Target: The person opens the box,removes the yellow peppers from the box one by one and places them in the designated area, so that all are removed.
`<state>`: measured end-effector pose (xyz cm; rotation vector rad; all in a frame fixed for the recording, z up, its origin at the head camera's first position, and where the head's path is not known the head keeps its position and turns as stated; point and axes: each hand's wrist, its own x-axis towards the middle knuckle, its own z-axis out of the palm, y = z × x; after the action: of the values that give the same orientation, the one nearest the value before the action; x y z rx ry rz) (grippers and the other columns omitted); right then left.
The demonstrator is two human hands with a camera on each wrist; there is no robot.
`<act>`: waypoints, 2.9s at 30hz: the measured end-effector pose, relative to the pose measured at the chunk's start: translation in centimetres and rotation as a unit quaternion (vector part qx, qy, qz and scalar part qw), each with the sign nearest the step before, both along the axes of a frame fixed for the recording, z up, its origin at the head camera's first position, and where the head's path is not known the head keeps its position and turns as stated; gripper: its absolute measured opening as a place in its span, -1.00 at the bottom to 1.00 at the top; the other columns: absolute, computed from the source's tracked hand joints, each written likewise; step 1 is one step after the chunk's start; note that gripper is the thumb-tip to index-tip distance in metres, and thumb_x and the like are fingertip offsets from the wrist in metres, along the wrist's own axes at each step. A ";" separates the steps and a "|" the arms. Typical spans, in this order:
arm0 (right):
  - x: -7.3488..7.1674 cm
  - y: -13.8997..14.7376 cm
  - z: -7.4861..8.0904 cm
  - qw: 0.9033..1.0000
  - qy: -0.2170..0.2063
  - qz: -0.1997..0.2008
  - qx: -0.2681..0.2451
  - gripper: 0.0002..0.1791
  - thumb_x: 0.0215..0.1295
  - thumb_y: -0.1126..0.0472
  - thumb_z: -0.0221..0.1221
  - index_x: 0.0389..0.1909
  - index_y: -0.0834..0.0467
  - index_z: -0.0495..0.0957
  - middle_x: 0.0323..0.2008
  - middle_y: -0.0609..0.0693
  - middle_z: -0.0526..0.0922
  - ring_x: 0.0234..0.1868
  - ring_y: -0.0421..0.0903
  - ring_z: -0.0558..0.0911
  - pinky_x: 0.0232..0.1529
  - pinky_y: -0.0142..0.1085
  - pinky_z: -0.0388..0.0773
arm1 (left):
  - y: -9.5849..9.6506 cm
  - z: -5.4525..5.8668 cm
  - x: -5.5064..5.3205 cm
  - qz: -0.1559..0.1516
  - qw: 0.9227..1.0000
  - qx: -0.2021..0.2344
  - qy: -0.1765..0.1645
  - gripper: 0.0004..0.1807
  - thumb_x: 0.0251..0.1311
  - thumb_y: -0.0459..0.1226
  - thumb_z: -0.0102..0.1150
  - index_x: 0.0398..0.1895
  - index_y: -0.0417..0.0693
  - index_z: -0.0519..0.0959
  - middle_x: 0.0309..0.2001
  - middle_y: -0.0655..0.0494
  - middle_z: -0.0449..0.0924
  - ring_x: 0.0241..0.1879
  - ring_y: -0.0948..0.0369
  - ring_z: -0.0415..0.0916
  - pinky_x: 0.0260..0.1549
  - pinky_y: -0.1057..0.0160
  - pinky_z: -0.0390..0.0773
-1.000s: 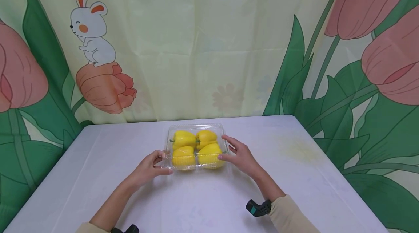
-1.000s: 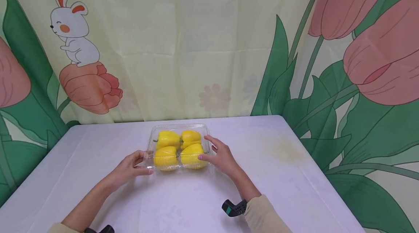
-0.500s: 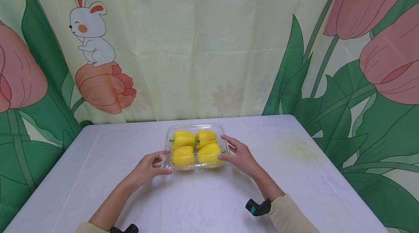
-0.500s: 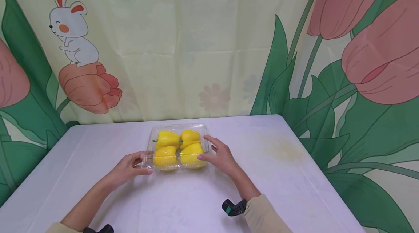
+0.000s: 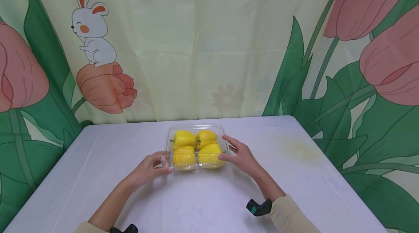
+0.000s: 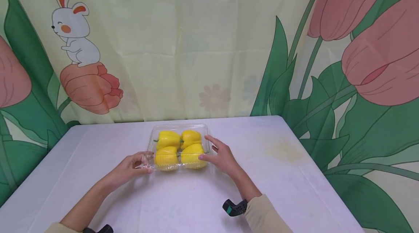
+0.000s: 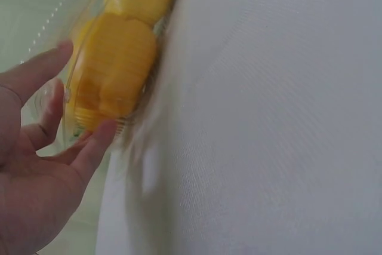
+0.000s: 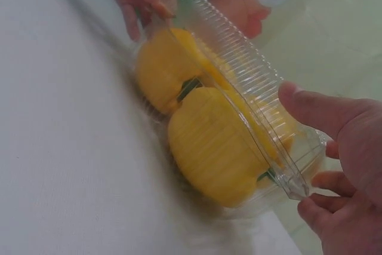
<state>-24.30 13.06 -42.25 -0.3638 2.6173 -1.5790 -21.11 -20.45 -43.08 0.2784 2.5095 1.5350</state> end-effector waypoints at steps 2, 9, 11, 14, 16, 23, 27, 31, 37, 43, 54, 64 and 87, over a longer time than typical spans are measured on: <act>0.0 0.0 0.0 1.000 0.000 0.002 -0.004 -0.15 0.10 0.05 0.39 0.41 0.01 0.26 0.45 0.00 0.26 0.49 0.07 0.21 0.34 -0.06 0.35 | 0.0 0.0 0.0 0.000 1.000 -0.001 0.001 -0.66 0.02 -0.16 0.43 -0.43 -0.16 0.46 0.38 -0.19 0.30 0.38 -0.21 0.22 0.32 -0.13 0.31; 0.1 0.1 0.1 1.000 -0.010 -0.008 -0.019 -0.11 0.07 0.04 0.41 0.43 -0.05 0.22 0.48 0.00 0.19 0.50 0.08 0.17 0.35 -0.04 0.34 | -0.1 -0.2 -0.2 0.003 1.000 0.002 -0.001 -0.61 -0.01 -0.13 0.46 -0.44 -0.18 0.44 0.37 -0.17 0.32 0.38 -0.21 0.23 0.32 -0.14 0.30; 0.0 0.2 0.1 0.999 -0.014 -0.015 -0.029 -0.06 0.06 0.06 0.42 0.45 -0.07 0.17 0.50 0.00 0.15 0.51 0.09 0.16 0.35 -0.04 0.34 | -0.1 -0.2 -0.2 0.004 1.000 0.002 0.001 -0.62 0.00 -0.13 0.45 -0.44 -0.17 0.44 0.36 -0.16 0.34 0.37 -0.20 0.26 0.34 -0.16 0.27; 0.0 0.5 0.2 0.999 -0.012 -0.021 -0.045 0.00 0.06 0.08 0.42 0.48 -0.08 0.07 0.51 0.01 0.12 0.51 0.06 0.15 0.35 -0.04 0.33 | -0.1 -0.3 -0.2 0.005 1.000 0.006 0.005 -0.64 0.01 -0.15 0.44 -0.45 -0.16 0.45 0.34 -0.15 0.36 0.35 -0.18 0.28 0.35 -0.17 0.25; -0.1 0.7 0.1 0.998 -0.008 -0.021 -0.056 0.02 0.07 0.10 0.41 0.50 -0.06 0.03 0.51 0.01 0.13 0.51 0.04 0.15 0.36 -0.04 0.32 | 0.0 -0.3 -0.2 0.009 1.000 0.007 0.004 -0.65 0.03 -0.15 0.43 -0.43 -0.16 0.45 0.34 -0.14 0.37 0.35 -0.18 0.29 0.35 -0.17 0.25; -0.2 1.2 0.1 0.998 -0.005 -0.012 -0.063 0.01 0.11 0.08 0.39 0.51 -0.05 0.01 0.51 0.01 0.13 0.51 0.02 0.15 0.37 -0.05 0.31 | 0.2 -0.3 -0.1 0.032 0.999 0.025 -0.022 -0.58 0.03 -0.17 0.43 -0.18 -0.16 0.43 0.35 -0.09 0.36 0.34 -0.12 0.33 0.27 -0.08 0.40; -0.1 1.4 0.1 0.998 -0.006 -0.007 -0.068 0.00 0.14 0.13 0.37 0.51 -0.01 -0.02 0.51 0.03 0.12 0.51 0.02 0.15 0.38 -0.07 0.30 | 0.2 -0.1 0.0 0.034 0.999 0.032 -0.022 -0.47 0.07 -0.18 0.40 0.07 -0.10 0.41 0.29 -0.06 0.37 0.35 -0.09 0.33 0.24 -0.03 0.45; 0.0 1.5 0.1 0.998 -0.007 -0.001 -0.068 0.00 0.14 0.12 0.37 0.51 0.01 -0.02 0.50 0.05 0.13 0.51 0.04 0.17 0.38 -0.07 0.29 | 0.1 0.1 -0.1 0.038 0.999 0.025 -0.021 -0.34 0.08 -0.13 0.39 0.25 0.02 0.34 0.31 -0.04 0.33 0.34 -0.07 0.33 0.21 0.00 0.49; 0.0 1.4 0.1 0.997 0.006 0.003 -0.072 -0.12 0.15 0.17 0.36 0.45 0.02 0.13 0.44 0.08 0.26 0.45 0.07 0.28 0.36 -0.05 0.32 | -0.1 0.4 -0.4 0.042 0.999 0.024 -0.022 -0.21 0.06 -0.11 0.41 0.36 0.11 0.26 0.38 -0.06 0.26 0.32 -0.05 0.37 0.18 0.02 0.53; -0.2 1.3 0.1 0.998 0.020 0.003 -0.062 -0.24 0.13 0.15 0.38 0.35 0.05 0.29 0.35 0.08 0.38 0.38 0.08 0.37 0.35 -0.04 0.35 | -0.3 0.6 -0.7 0.036 0.999 0.025 -0.014 -0.15 0.04 -0.11 0.42 0.40 0.09 0.22 0.40 -0.11 0.22 0.31 -0.07 0.37 0.19 -0.02 0.51; -0.4 0.9 0.5 0.999 0.027 0.041 -0.024 -0.29 0.11 0.11 0.39 0.30 0.04 0.36 0.32 0.06 0.42 0.34 0.06 0.41 0.34 -0.02 0.37 | -0.1 0.4 -1.4 0.034 0.999 0.006 -0.015 -0.16 0.07 -0.07 0.39 0.42 0.11 0.20 0.41 -0.09 0.23 0.32 -0.09 0.34 0.20 -0.03 0.50; -0.7 0.8 0.8 0.998 0.035 0.051 0.009 -0.26 0.07 0.05 0.41 0.29 0.05 0.38 0.30 0.02 0.46 0.32 0.04 0.43 0.35 -0.02 0.37 | -0.1 0.4 -1.8 0.034 0.999 0.004 -0.017 -0.19 0.12 -0.08 0.35 0.42 0.14 0.19 0.41 -0.10 0.22 0.33 -0.10 0.33 0.20 -0.05 0.49; -1.3 0.6 1.2 0.994 0.035 0.088 0.054 -0.27 0.06 0.06 0.42 0.28 0.10 0.41 0.28 0.05 0.47 0.31 0.06 0.45 0.33 -0.02 0.40 | 0.0 0.0 -2.8 0.044 0.998 0.008 -0.034 -0.22 0.11 -0.10 0.35 0.40 0.20 0.22 0.41 -0.05 0.23 0.33 -0.08 0.33 0.20 -0.05 0.49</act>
<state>-25.62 13.70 -41.04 -0.6350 2.6232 -1.3887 -23.88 -20.44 -43.05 0.1190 2.4883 1.5707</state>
